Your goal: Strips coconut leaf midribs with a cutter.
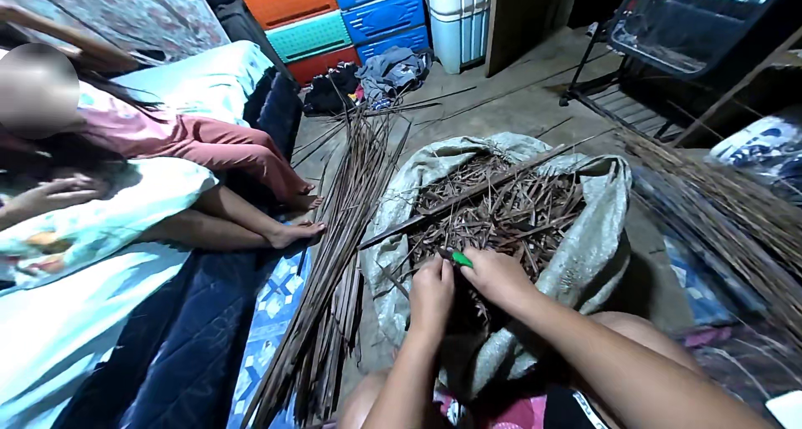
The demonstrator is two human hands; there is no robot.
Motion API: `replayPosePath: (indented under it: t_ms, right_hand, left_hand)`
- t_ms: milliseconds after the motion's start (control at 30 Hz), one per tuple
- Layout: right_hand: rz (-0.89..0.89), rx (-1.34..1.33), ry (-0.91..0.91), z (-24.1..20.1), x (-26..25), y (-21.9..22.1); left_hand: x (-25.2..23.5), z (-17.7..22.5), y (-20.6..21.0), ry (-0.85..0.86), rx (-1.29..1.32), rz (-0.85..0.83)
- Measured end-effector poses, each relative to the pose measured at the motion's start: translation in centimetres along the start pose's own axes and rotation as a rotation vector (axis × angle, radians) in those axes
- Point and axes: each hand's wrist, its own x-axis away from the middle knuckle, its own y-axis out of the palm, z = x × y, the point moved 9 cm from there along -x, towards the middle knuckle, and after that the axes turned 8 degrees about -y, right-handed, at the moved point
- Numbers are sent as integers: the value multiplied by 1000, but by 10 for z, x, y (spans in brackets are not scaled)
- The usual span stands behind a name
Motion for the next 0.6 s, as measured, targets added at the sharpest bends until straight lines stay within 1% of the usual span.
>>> replayPosePath:
  t_ms: [67,133,267,333,367,433,533,600]
  right_hand:
    - [10,99,28,-3,2,-2]
    - [59,124,64,3,-8,-5]
    - [163,33,216,37,-30,-13]
    - [188,-12,272,53,-32,-22]
    - [177,-35,265,54,-32,-26]
    - [135,-84,189,43,-26,-25]
    - [20,-99,64,17,-11,-8]
    - [-60,-74,35,6,-1,5]
  left_hand:
    - [1,1,1,3,-12,9]
    - [2,2,3,-7,-8,-20]
    - [4,0,17,-18,-44,-71]
    - [7,0,18,-10,-55,-68]
    - [7,0,17,-8,-54,-63]
    - [4,0,15,-21,-53,-61]
    - [-1,-1,11,-44,-49,-52]
    - [-1,-2,10,-55,-54,-28]
